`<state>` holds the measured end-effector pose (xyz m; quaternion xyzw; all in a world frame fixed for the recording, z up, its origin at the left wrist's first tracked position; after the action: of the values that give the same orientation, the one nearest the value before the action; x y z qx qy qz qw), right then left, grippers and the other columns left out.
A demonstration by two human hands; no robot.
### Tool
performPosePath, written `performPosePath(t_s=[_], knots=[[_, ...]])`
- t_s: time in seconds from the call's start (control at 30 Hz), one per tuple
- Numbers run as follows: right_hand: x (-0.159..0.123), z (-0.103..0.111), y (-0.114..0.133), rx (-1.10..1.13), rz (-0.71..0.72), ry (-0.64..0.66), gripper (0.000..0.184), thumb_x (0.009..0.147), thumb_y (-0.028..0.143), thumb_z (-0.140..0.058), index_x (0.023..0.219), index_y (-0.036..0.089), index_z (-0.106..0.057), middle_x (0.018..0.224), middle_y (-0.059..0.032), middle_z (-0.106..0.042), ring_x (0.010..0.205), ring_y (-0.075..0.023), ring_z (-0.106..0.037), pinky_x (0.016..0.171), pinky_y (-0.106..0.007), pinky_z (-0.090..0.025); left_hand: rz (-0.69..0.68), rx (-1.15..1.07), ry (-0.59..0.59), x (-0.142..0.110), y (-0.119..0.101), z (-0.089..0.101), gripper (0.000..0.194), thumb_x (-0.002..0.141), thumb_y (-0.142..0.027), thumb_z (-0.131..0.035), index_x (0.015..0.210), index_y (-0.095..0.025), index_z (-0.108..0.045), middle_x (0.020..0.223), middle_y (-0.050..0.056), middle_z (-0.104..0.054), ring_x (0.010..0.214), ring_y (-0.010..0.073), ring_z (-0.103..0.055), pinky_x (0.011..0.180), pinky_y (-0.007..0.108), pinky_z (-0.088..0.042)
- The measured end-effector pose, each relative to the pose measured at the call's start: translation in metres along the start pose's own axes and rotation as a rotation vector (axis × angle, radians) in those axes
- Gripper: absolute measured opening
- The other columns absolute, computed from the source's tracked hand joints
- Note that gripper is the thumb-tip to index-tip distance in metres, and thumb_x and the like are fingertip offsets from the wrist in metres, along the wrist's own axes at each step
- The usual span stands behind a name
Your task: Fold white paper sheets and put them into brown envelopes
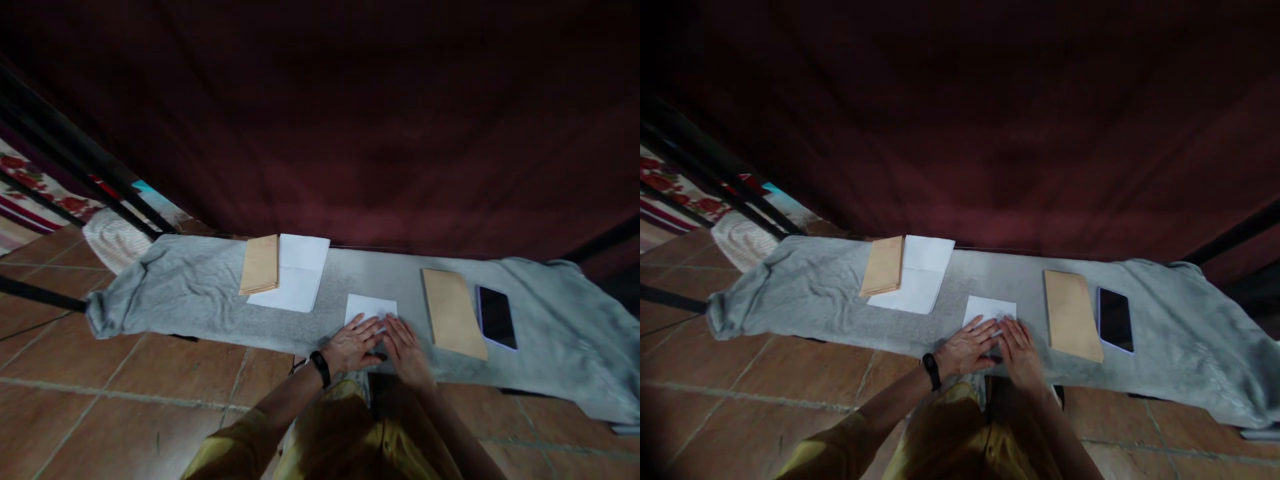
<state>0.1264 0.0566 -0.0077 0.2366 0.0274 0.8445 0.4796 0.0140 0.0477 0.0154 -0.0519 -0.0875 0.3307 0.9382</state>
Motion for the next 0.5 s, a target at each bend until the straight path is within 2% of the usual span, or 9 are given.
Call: performPosePath(t_s=[0.1,0.23,0.37,0.5], knots=[[0.02,-0.01,0.01,-0.056,-0.023,0.053,0.051,0.106,0.032,-0.031,0.153,0.015,-0.04,0.155,-0.0124,-0.045,0.145,-0.0237,-0.04,0.117,-0.048,-0.036,0.0,-0.012,-0.002,0.001,0.001,-0.002,0.057,0.099,-0.055,-0.047,0.144,-0.018,-0.048,0.153,0.011,-0.049,0.151,0.022,-0.029,0.126,0.045,-0.016],[0.032,-0.014,0.008,-0.163,-0.049,0.029,0.051,0.105,0.027,-0.032,0.153,0.013,-0.038,0.158,-0.013,-0.041,0.147,-0.0236,-0.036,0.118,-0.047,-0.034,0.026,-0.015,-0.026,0.0,0.005,-0.002,0.051,0.103,-0.047,-0.041,0.145,-0.018,-0.046,0.15,0.01,-0.054,0.149,0.0195,-0.032,0.127,0.044,-0.018],[0.03,-0.01,-0.004,-0.228,-0.066,-0.04,0.052,0.105,0.03,-0.035,0.153,0.011,-0.038,0.157,-0.0135,-0.043,0.146,-0.0245,-0.038,0.119,-0.046,-0.032,0.061,0.003,-0.033,-0.002,0.009,-0.001,0.058,0.104,-0.046,-0.038,0.154,-0.017,-0.033,0.159,0.01,-0.042,0.151,0.0177,-0.029,0.126,0.04,-0.022],[0.027,-0.005,-0.016,-0.26,-0.118,-0.096,0.054,0.105,0.031,-0.036,0.155,0.012,-0.034,0.155,-0.0134,-0.046,0.143,-0.0243,-0.042,0.119,-0.045,-0.031,0.179,0.035,-0.093,-0.008,0.02,-0.002,0.062,0.104,-0.044,-0.037,0.158,-0.018,-0.021,0.163,0.01,-0.033,0.151,0.0192,-0.028,0.123,0.042,-0.031]])
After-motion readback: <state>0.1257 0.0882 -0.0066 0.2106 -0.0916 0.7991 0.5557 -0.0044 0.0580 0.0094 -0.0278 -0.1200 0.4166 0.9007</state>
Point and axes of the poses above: each hand's wrist, its own x-axis towards the middle knuckle, its own z-axis out of the back of the hand, y = z × x, the point moved 9 cm from there along x, towards the middle knuckle
